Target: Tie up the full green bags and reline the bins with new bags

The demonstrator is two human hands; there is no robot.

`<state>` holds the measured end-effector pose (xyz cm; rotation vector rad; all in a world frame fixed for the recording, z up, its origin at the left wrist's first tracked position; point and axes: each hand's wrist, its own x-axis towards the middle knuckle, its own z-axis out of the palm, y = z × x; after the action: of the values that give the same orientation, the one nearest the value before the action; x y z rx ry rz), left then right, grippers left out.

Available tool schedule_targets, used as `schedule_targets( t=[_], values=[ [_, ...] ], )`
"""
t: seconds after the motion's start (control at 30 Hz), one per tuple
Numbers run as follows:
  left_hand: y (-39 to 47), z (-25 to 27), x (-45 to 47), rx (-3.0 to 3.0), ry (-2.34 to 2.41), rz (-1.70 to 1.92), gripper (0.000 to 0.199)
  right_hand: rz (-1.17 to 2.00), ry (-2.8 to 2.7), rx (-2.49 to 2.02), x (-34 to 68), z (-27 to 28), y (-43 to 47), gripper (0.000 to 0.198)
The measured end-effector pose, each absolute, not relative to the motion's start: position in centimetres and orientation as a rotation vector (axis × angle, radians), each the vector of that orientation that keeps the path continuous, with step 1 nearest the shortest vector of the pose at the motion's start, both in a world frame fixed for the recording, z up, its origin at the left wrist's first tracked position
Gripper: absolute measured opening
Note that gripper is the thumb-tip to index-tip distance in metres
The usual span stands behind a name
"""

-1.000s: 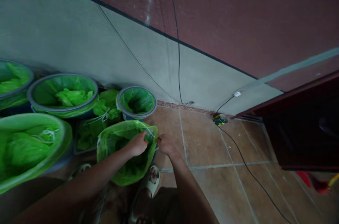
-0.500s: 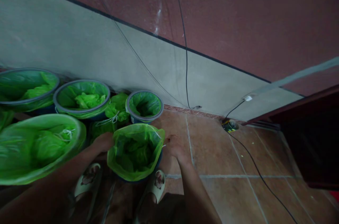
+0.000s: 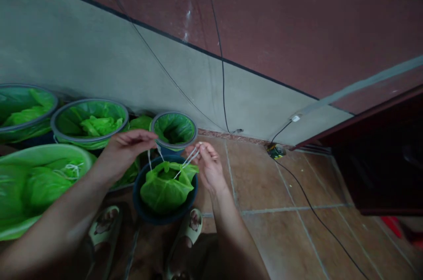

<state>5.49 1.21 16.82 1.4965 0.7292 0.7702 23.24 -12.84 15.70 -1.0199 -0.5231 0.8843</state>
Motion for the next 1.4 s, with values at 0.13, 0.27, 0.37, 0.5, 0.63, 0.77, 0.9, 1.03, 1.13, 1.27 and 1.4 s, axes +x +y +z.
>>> schedule_targets(
  t=[0.13,0.27,0.37,0.5,0.63,0.77,0.9,1.03,1.13,1.27,1.4],
  values=[
    [-1.4,18.2,6.7,1.454,0.53,0.635,0.027,0.955,-0.589,-0.977,22.2,15.7,-12.0,0.036],
    [-1.5,18.3,7.1,1.518,0.441,0.649,0.031,1.02,-0.722,-1.03,20.7,14.7,-11.1,0.054],
    [-0.6,17.7,7.0,1.552,0.468,0.678,0.039,1.153,-0.814,-1.06,19.6,13.9,-10.6,0.061],
    [0.7,15.5,7.4,1.659,0.629,0.711,0.043,1.147,-0.837,-1.1,19.5,13.4,-10.3,0.042],
    [0.8,13.0,8.5,1.735,0.684,0.619,0.038,1.049,-0.747,-1.104,20.5,13.7,-10.3,0.036],
    [-0.8,12.0,9.4,1.846,0.395,0.265,0.032,1.024,-0.687,-1.096,21.5,13.9,-10.4,0.039],
    [-1.3,11.4,9.4,1.832,0.567,0.24,0.033,0.898,-0.589,-1.14,23.0,13.8,-10.4,0.043],
    [-0.7,9.3,9.9,1.645,0.87,0.339,0.029,0.71,-0.504,-1.182,23.7,14.6,-10.7,0.04],
    [-1.0,7.8,11.0,1.491,0.943,0.356,0.029,0.715,-0.583,-1.134,22.9,16.1,-10.7,0.036],
    [-2.7,8.0,11.8,1.68,0.752,0.299,0.028,0.895,-0.763,-1.014,21.3,17.9,-10.3,0.034],
    [-4.0,10.0,11.1,2.032,0.483,0.257,0.022,0.948,-0.757,-0.952,21.3,18.0,-9.6,0.033]
  ],
)
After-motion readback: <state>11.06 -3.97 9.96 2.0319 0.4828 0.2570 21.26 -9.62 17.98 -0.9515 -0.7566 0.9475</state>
